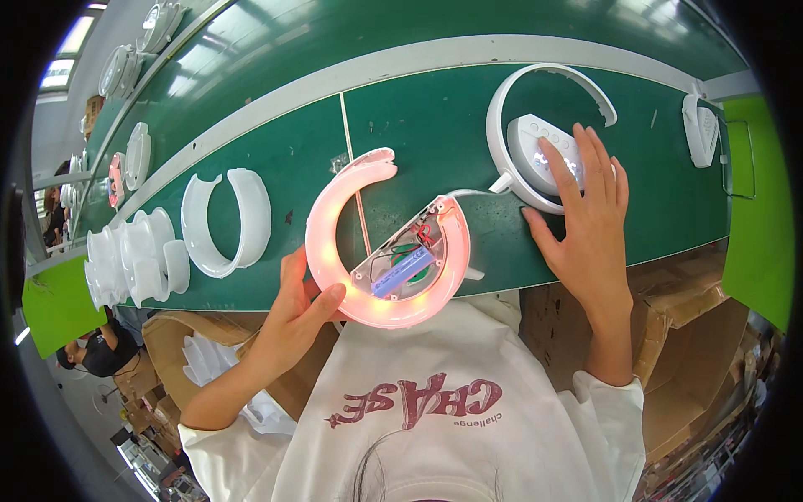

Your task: The person assembles circular LED light fixtures by hand on a factory assembly line, fitting internal wiring and plastic casings onto circular bases.

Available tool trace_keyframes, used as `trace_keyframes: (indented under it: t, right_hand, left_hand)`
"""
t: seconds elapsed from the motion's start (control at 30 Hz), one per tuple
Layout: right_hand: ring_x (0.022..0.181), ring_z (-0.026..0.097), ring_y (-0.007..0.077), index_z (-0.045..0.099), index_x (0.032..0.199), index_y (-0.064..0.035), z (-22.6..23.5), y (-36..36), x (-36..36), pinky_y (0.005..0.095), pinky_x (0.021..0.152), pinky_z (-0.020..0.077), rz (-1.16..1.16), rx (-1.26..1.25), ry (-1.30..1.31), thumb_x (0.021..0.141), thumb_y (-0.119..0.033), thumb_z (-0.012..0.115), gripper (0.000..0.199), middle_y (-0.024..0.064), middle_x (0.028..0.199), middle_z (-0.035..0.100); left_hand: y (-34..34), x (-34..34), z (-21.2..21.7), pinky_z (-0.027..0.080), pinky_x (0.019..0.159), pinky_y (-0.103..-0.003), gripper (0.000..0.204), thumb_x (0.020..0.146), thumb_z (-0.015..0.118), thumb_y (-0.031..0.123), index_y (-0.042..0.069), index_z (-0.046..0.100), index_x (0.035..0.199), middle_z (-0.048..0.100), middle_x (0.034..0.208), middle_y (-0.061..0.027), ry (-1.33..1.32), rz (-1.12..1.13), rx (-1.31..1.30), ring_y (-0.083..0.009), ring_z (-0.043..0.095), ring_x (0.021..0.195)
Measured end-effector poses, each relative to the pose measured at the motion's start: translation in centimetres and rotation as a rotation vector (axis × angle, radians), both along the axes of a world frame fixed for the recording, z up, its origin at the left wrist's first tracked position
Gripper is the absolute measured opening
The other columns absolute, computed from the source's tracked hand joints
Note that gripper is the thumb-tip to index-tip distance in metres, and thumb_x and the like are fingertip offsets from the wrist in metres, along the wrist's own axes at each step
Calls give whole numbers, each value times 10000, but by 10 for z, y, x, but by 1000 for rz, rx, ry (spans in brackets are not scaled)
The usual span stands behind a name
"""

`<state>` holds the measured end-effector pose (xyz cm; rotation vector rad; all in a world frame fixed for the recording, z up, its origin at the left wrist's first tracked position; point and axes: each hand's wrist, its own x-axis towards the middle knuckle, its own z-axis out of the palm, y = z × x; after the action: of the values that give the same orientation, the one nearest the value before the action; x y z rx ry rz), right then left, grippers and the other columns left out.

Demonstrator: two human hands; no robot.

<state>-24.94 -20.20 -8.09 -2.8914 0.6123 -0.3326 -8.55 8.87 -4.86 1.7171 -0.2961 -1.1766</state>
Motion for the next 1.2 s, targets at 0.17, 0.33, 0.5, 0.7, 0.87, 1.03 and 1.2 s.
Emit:
trace_keyframes:
  t: [0.17, 0.33, 0.5, 0.7, 0.87, 1.03, 1.2]
  right_hand:
    - [1338, 441, 378, 551, 1409, -151, 1, -7, 2, 527, 1146, 281, 25, 52, -31, 777, -155, 779, 671, 164, 1491, 442]
    - [1308, 464, 382, 572, 1382, -144, 17, -12, 17, 519, 1116, 319, 98, -16, -83, 732, -105, 800, 689, 162, 1465, 472]
    - [1310, 463, 392, 574, 1373, -143, 35, -26, 41, 508, 1099, 343, 155, -63, -164, 699, -68, 812, 719, 163, 1465, 475]
    - [1288, 488, 367, 567, 1345, -131, 22, -84, 115, 504, 1083, 354, 220, -108, -333, 735, -152, 811, 657, 182, 1387, 518]
    - [1275, 504, 363, 575, 1316, -120, -20, -140, 196, 494, 1047, 378, 179, -128, -380, 743, -235, 810, 630, 176, 1373, 534]
    - [1301, 488, 364, 543, 1358, -104, -55, -188, 242, 503, 1043, 373, 114, -188, -342, 771, -263, 794, 657, 160, 1393, 524]
    - [1456, 332, 361, 453, 1464, -102, -62, -179, 219, 554, 1185, 238, 54, -354, -279, 848, -235, 731, 689, 181, 1568, 356]
  left_hand:
    - [-1, 3, 0, 599, 940, -358, 618, 1021, 550, 112, -19, 197, 1512, 265, 1335, -125, 33, 23, -2, -218, 529, 1189]
    - [-4, 8, -2, 619, 897, -323, 604, 968, 547, 62, -43, 245, 1481, 288, 1279, -156, -3, 23, 16, -206, 484, 1100]
    - [-11, 30, 13, 619, 895, -324, 589, 965, 531, 72, -40, 260, 1476, 301, 1274, -156, -130, -27, 52, -207, 487, 1104]
    - [-66, 103, 22, 568, 969, -439, 581, 964, 515, 117, -13, 292, 1485, 371, 1431, -173, -133, 63, 84, -252, 583, 1208]
    - [-118, 199, 3, 585, 908, -421, 392, 949, 518, 219, -14, 526, 1264, 652, 1150, -131, -169, 42, 26, -233, 695, 999]
    - [-175, 256, -47, 599, 860, -396, 366, 986, 539, 273, -3, 584, 1222, 681, 1010, -112, -193, 190, -178, -225, 693, 903]
    - [-134, 272, -39, 571, 863, -421, 402, 954, 589, 267, -26, 597, 1229, 652, 1133, -177, -712, 164, -55, -290, 657, 1030]
